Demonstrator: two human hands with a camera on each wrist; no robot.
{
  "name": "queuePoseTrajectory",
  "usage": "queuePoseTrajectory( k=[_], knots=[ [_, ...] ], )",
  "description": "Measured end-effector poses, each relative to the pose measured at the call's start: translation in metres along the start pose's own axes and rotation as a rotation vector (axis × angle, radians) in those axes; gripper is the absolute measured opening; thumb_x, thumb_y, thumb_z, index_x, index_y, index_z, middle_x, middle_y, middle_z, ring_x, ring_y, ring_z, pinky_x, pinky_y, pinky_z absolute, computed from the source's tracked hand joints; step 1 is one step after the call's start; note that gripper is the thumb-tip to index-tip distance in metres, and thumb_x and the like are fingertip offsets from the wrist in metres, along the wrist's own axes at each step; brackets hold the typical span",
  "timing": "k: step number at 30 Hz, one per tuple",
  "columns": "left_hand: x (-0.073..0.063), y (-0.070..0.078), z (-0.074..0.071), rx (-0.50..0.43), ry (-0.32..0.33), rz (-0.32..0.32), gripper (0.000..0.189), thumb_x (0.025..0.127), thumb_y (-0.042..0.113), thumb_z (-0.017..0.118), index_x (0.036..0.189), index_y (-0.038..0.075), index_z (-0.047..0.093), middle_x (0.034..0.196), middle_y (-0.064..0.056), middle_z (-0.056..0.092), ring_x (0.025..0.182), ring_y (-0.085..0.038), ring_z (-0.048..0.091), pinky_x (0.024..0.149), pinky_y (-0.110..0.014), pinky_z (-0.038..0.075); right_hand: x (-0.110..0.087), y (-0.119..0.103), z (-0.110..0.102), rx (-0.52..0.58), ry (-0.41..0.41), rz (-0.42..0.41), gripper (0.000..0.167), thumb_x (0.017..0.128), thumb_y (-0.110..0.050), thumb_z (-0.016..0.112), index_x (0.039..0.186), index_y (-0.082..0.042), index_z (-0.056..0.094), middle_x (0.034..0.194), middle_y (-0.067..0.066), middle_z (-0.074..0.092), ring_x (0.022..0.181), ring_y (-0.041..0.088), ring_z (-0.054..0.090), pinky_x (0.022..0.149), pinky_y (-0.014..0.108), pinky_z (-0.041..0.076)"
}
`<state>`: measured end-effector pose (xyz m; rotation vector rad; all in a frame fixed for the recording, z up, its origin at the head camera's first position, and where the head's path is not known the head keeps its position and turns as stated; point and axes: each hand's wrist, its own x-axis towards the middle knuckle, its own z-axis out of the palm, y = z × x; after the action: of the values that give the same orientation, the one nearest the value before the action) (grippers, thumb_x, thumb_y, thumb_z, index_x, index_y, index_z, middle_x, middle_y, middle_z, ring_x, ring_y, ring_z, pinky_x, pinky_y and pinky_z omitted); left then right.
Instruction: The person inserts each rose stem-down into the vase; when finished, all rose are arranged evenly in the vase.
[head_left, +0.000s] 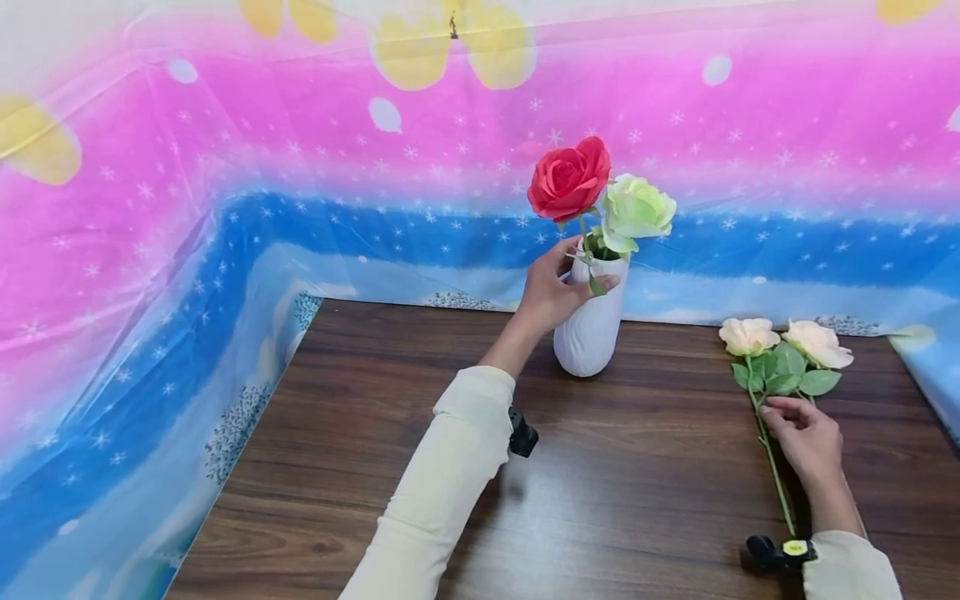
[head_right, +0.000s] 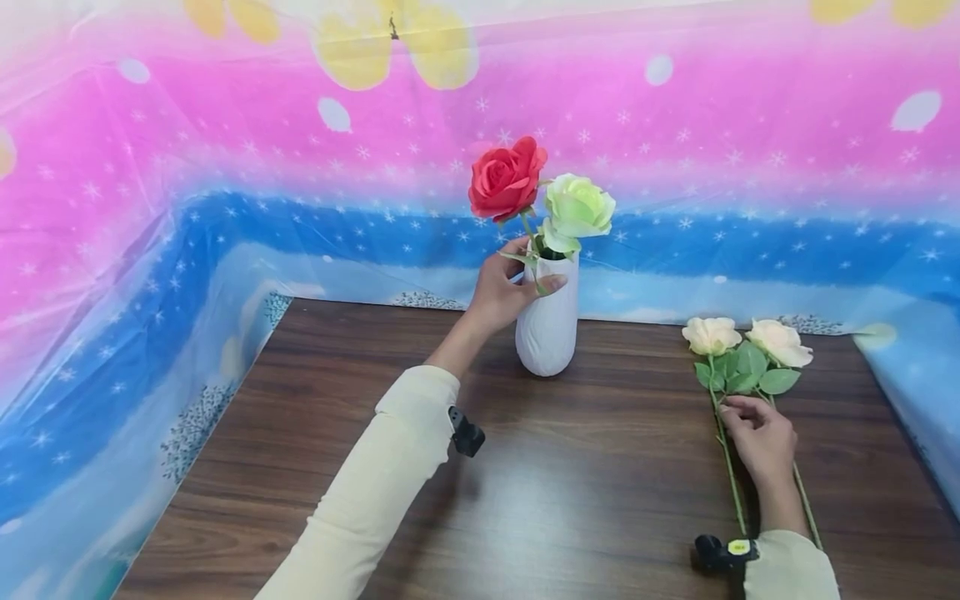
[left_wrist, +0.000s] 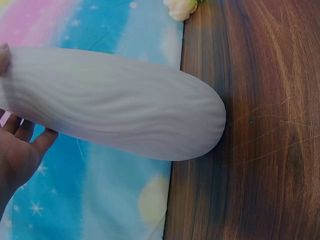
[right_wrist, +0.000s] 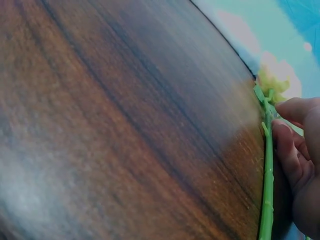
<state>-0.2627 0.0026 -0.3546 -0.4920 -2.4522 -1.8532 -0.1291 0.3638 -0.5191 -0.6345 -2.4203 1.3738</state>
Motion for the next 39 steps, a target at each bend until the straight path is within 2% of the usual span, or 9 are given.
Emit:
queuePoseTrajectory(
  k=[6,15,21,25,28,30,32,35,39],
  knots=[
    [-0.001,0.0,0.0,0.004,-0.002,0.008,0.074,0.086,0.031,0.083,0.15,0.015,0.05,0.123,-0.01,0.063,0.128,-0.029,0.065,0.096,-0.038,0.061,-0.003,-0.002,-0.001,-0.09,0.018,0.012,0.015,0.091,-0.02,0.073,0.101,-0.009,0.074,0.063,-0.043,0.052,0.06,-0.017,0.05,0.059,0.006,0.04],
    [0.001,-0.001,0.0,0.004,-0.002,0.012,0.074,0.086,0.031,0.083,0.15,0.015,0.05,0.124,-0.01,0.064,0.127,-0.029,0.066,0.095,-0.037,0.061,0.001,-0.007,-0.004,-0.315,-0.064,0.023,0.039,0.091,-0.031,0.074,0.114,0.001,0.072,0.061,-0.035,0.05,0.06,-0.016,0.044,0.065,0.018,0.038],
    [0.001,-0.002,0.0,0.009,-0.006,0.016,0.074,0.086,0.031,0.083,0.15,0.015,0.05,0.123,-0.01,0.064,0.127,-0.028,0.066,0.096,-0.037,0.061,0.0,-0.011,-0.002,-0.359,-0.073,0.01,0.038,0.093,-0.027,0.072,0.116,0.002,0.072,0.067,-0.012,0.067,0.059,-0.015,0.04,0.078,0.034,0.039],
    [0.001,-0.002,0.0,0.013,-0.006,0.021,0.073,0.086,0.031,0.082,0.149,0.014,0.05,0.124,-0.011,0.064,0.127,-0.028,0.066,0.097,-0.038,0.06,0.0,-0.014,-0.002,-0.374,-0.104,-0.03,0.04,0.094,-0.027,0.071,0.118,0.005,0.07,0.085,0.016,0.076,0.064,-0.012,0.042,0.093,0.051,0.038],
    [0.0,-0.002,-0.001,0.014,-0.009,0.022,0.072,0.087,0.031,0.082,0.149,0.015,0.05,0.125,-0.011,0.064,0.127,-0.028,0.065,0.098,-0.039,0.06,-0.001,-0.016,-0.002,-0.378,-0.126,-0.059,0.04,0.094,-0.025,0.072,0.117,0.008,0.069,0.091,0.022,0.076,0.064,-0.014,0.041,0.1,0.059,0.034],
    [0.0,-0.001,-0.002,0.016,-0.01,0.024,0.072,0.087,0.031,0.082,0.149,0.014,0.05,0.125,-0.011,0.064,0.127,-0.029,0.065,0.098,-0.038,0.06,-0.001,-0.018,-0.002,-0.379,-0.129,-0.07,0.037,0.094,-0.021,0.072,0.115,0.008,0.069,0.089,0.022,0.076,0.063,-0.008,0.047,0.101,0.06,0.032],
    [0.0,-0.001,-0.002,0.016,-0.01,0.027,0.072,0.087,0.032,0.082,0.149,0.015,0.05,0.124,-0.011,0.064,0.127,-0.029,0.066,0.098,-0.038,0.06,-0.001,-0.019,-0.001,-0.384,-0.123,-0.088,0.032,0.093,-0.017,0.072,0.112,0.009,0.07,0.086,0.021,0.076,0.066,0.006,0.057,0.101,0.061,0.031],
    [0.0,-0.001,-0.001,0.007,-0.009,0.031,0.072,0.087,0.031,0.082,0.149,0.014,0.051,0.124,-0.011,0.064,0.126,-0.029,0.066,0.098,-0.038,0.06,0.0,-0.02,-0.001,-0.416,-0.11,-0.109,0.028,0.093,-0.013,0.071,0.109,0.01,0.07,0.087,0.023,0.076,0.085,0.041,0.063,0.098,0.06,0.032],
    [-0.001,-0.002,-0.001,0.001,-0.007,0.032,0.071,0.086,0.03,0.082,0.148,0.015,0.051,0.125,-0.011,0.064,0.126,-0.028,0.066,0.098,-0.039,0.06,-0.001,-0.022,-0.001,-0.449,-0.107,-0.105,0.027,0.094,-0.013,0.069,0.11,0.009,0.071,0.096,0.027,0.075,0.101,0.05,0.059,0.093,0.06,0.035]
  ],
)
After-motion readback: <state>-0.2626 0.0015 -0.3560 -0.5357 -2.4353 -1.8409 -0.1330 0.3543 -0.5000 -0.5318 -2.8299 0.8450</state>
